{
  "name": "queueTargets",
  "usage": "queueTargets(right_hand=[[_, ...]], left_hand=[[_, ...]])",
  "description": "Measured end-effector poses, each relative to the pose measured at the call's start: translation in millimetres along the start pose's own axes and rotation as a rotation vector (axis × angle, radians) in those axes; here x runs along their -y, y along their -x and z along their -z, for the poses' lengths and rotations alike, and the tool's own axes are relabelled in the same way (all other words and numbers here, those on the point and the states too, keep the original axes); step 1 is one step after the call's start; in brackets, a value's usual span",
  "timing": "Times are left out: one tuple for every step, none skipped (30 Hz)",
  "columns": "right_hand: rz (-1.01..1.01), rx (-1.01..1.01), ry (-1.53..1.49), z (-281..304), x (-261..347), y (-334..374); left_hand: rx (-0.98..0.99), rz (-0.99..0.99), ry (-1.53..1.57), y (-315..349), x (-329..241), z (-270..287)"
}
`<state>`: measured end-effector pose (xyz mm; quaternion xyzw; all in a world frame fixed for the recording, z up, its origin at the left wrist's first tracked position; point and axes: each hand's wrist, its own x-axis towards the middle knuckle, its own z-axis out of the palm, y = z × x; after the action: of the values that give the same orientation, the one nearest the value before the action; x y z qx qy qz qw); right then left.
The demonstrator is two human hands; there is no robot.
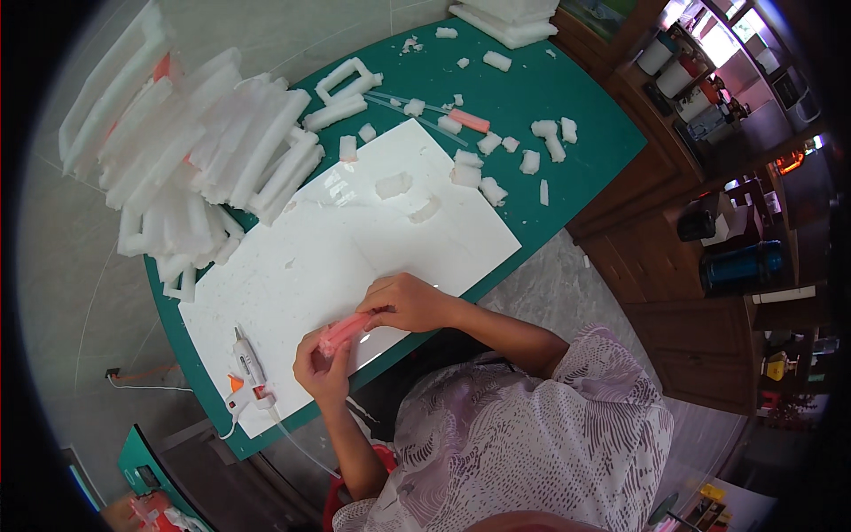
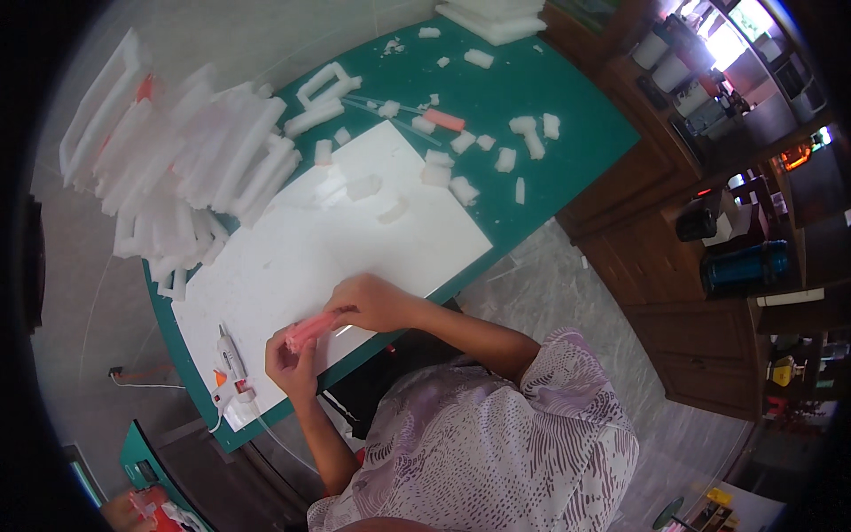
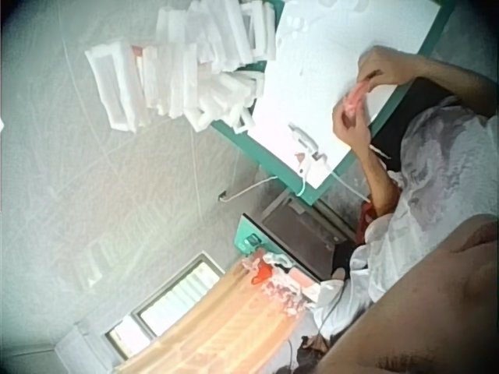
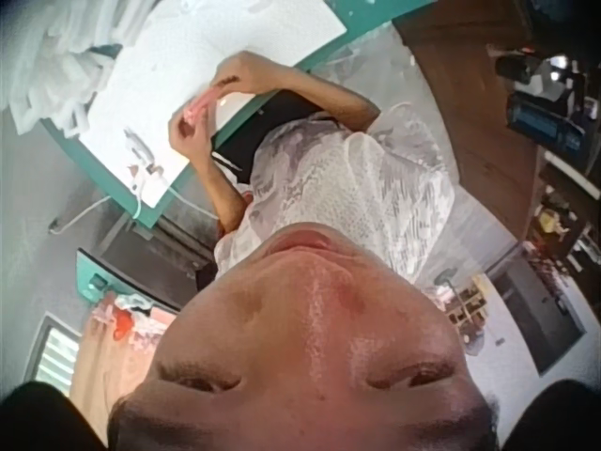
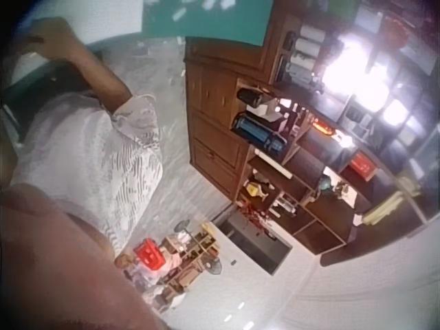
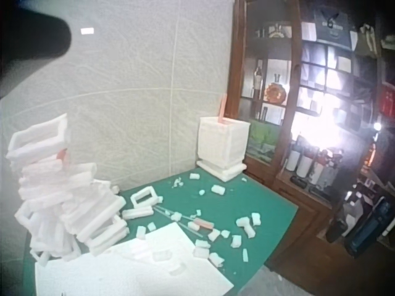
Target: Using a hot glue gun to assemble white and pink foam pieces into a vertical structure.
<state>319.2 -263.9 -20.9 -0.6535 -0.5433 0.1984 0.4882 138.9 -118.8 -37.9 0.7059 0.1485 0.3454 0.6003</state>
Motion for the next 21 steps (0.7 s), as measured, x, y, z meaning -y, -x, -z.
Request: queueTargets(right_hand=[[0.015, -0.016, 0.003, -0.9, 0.9, 0.0], [0.029, -0.032, 0.005, -1.3, 1.5, 0.1], [0.031, -0.03, 0.001, -1.0, 1.7, 0.4], [0.027, -0.034, 0.001, -0.6, 1.7, 0.4], [0.024, -0.037, 0.001, -0.5, 1.6, 0.5], [0.027, -0.033, -0.004, -1.3, 1.5, 0.5], [0.025, -0.059, -0.024, -2.3, 1.3, 0.6], [0.023, -0.083, -0.044, -3.0, 0.9, 0.7], [0.026, -0.078, -0.049, -3.1, 0.0, 1.3], [0.041, -0.073, -0.003, -2.9, -1.5, 1.9], [0.056, -0.067, 0.042, -2.4, -2.4, 2.2], [0.06, -0.06, 0.037, -2.1, -2.2, 2.5], [0.053, -0.07, 0.033, -2.3, -1.1, 2.7], [0.046, -0.079, 0.028, -2.5, -0.2, 2.5], [0.051, -0.067, 0.02, -2.9, 0.3, 1.4], [0.031, -0.066, 0.004, -4.2, 1.1, 0.3], [0.012, -0.063, -0.014, -5.5, 1.9, -0.8], [0.021, -0.041, -0.027, -5.2, 2.1, -1.9], [0.004, -0.053, -0.017, -4.1, 2.2, -2.3], [-0.015, -0.069, -0.005, -3.7, 2.0, -2.6], [-0.005, -0.043, -0.021, -3.7, 2.0, -2.0]], left_hand=[[-0.003, 0.0, -0.004, 0.3, -0.2, 0.7], [-0.004, 0.005, -0.007, 0.5, -0.4, 1.2], [-0.005, 0.009, -0.009, 0.8, -0.4, 1.7], [-0.009, 0.01, -0.014, 1.2, 0.3, 2.7], [0.006, 0.013, -0.018, 1.6, 1.3, 3.8], [0.021, 0.017, -0.022, 2.0, 1.7, 4.6], [0.017, 0.018, -0.026, 2.0, 1.6, 4.4], [0.018, 0.018, -0.011, 2.0, 1.2, 3.2], [0.019, 0.017, 0.003, 1.9, 1.0, 2.3], [0.013, 0.018, -0.001, 1.6, 1.5, 2.2], [0.031, 0.005, 0.013, 1.4, 2.4, 2.3], [0.049, -0.007, 0.028, 1.0, 2.7, 2.4], [0.039, -0.005, 0.022, 0.9, 2.1, 3.0], [0.052, -0.003, 0.034, 0.8, 1.3, 3.7], [0.063, -0.001, 0.045, 0.6, 0.7, 4.2], [0.044, 0.003, 0.035, 1.3, 0.0, 4.7], [0.042, -0.009, 0.033, 1.5, -0.6, 4.7], [0.038, -0.02, 0.03, 1.2, -1.4, 4.4], [0.008, -0.012, 0.015, 0.7, -4.4, 2.7], [0.03, -0.027, 0.0, -3.3, -7.7, 0.1], [0.052, -0.041, -0.016, -6.1, -9.7, -2.1]])
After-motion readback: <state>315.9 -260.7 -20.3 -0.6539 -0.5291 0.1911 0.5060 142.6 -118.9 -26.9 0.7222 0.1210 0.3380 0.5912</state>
